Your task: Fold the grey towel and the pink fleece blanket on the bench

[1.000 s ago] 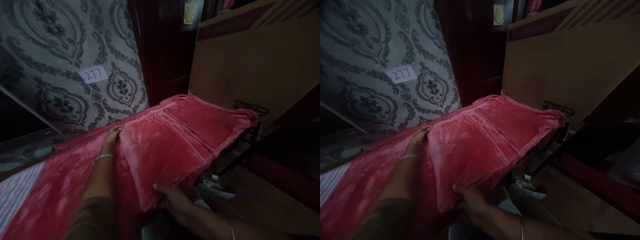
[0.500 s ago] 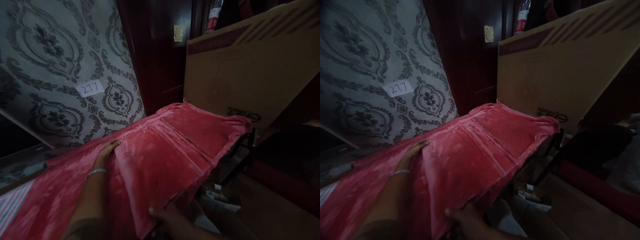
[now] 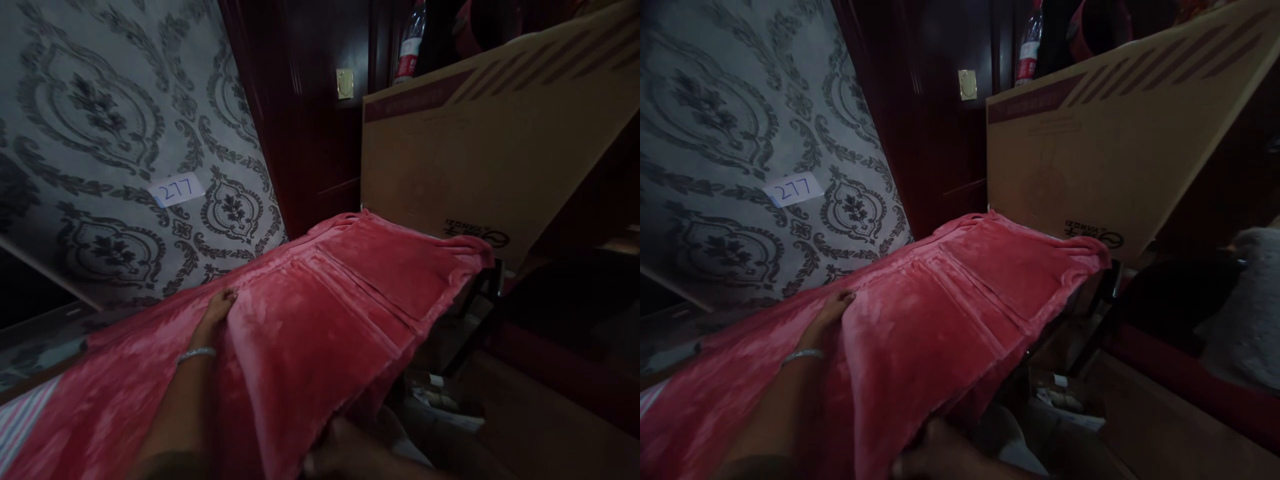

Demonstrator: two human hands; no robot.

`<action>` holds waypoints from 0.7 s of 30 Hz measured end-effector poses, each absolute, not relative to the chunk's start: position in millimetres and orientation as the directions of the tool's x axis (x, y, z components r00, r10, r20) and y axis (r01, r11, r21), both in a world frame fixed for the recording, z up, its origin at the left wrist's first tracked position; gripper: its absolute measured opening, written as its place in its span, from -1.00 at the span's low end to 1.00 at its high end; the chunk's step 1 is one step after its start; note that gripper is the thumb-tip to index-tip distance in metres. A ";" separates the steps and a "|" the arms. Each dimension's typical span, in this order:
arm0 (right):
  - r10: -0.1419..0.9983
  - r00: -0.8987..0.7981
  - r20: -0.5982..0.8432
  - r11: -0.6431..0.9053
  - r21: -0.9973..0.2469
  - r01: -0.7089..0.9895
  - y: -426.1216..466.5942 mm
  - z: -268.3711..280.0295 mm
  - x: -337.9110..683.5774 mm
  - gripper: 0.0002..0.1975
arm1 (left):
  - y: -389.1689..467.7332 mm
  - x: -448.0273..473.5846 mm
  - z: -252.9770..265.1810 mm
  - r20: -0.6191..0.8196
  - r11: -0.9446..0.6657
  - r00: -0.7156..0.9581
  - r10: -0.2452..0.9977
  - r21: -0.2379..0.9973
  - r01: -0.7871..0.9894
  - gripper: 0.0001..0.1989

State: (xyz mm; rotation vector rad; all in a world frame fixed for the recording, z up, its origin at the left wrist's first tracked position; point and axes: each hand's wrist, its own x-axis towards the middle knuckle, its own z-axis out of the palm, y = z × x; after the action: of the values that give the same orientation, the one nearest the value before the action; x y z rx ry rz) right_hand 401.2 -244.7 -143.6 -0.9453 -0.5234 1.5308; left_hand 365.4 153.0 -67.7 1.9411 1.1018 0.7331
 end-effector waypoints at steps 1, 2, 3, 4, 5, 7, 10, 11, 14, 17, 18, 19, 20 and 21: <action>0.966 -0.020 -0.259 -0.234 -0.831 -0.505 -254.0 -137.3 411.0 -0.70 | 151.5 365.3 -63.2 0.120 -0.347 0.453 0.883 0.817 0.460 -0.81; 0.966 -0.067 -0.251 -0.257 -0.881 -0.397 -264.2 -129.7 422.6 -0.78 | 149.2 366.1 -58.7 0.139 -0.369 0.448 0.883 0.796 0.480 -0.82; 0.961 -0.119 -0.251 -0.275 -0.919 -0.284 -274.4 -120.6 435.8 -0.81 | 145.6 368.0 -54.6 0.160 -0.391 0.445 0.881 0.775 0.497 -0.82; 0.955 -0.156 -0.253 -0.281 -0.938 -0.202 -283.4 -110.5 450.4 -0.79 | 140.1 371.0 -51.1 0.180 -0.411 0.444 0.877 0.759 0.505 -0.81; 0.951 -0.183 -0.251 -0.282 -0.945 -0.167 -289.9 -99.5 466.0 -0.74 | 132.4 374.9 -48.7 0.202 -0.441 0.456 0.867 0.738 0.511 -0.77; 0.972 -0.123 -0.202 -0.223 -0.955 -0.194 -291.3 -77.4 499.6 -0.61 | 108.8 383.7 -47.8 0.250 -0.548 0.528 0.811 0.641 0.538 -0.64; 0.970 0.243 -0.021 0.019 -0.987 -0.160 -257.2 -52.6 551.7 -0.52 | 58.2 392.6 -55.6 0.239 -0.730 0.696 0.677 0.338 0.594 -0.43; 0.938 0.345 0.037 0.076 -0.992 -0.102 -237.3 -48.1 567.8 -0.53 | 40.4 393.4 -59.6 0.200 -0.752 0.727 0.656 0.248 0.611 -0.38; 0.835 0.549 0.048 -0.026 -0.992 0.126 -167.5 -45.3 606.1 -0.62 | -3.6 390.7 -71.9 0.110 -0.740 0.732 0.673 0.087 0.667 -0.31; 0.767 0.641 0.013 -0.194 -0.948 0.251 -106.6 -52.5 627.2 -0.65 | -25.4 386.2 -80.3 0.082 -0.707 0.704 0.706 0.015 0.707 -0.31; 0.764 0.646 0.008 -0.217 -0.939 0.268 -91.0 -55.6 631.7 -0.67 | -28.5 385.3 -82.1 0.082 -0.702 0.700 0.709 -0.001 0.712 -0.32; 0.765 0.644 0.007 -0.230 -0.931 0.284 -77.6 -58.7 635.4 -0.70 | -30.3 384.8 -83.5 0.088 -0.700 0.698 0.711 -0.014 0.714 -0.33; 0.766 0.643 0.015 -0.240 -0.921 0.308 -65.9 -61.6 638.7 -0.72 | -31.2 384.6 -84.7 0.096 -0.700 0.698 0.709 -0.023 0.714 -0.34; 0.766 0.642 0.035 -0.242 -0.909 0.339 -55.2 -64.2 641.7 -0.72 | -31.8 384.6 -85.8 0.107 -0.699 0.698 0.708 -0.029 0.714 -0.34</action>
State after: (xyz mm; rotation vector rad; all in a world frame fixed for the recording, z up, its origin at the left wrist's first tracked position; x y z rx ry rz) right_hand 641.7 -55.2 -64.2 -1.8368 -0.8830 0.5219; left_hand 384.6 -31.8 -85.8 2.9575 1.2408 0.1409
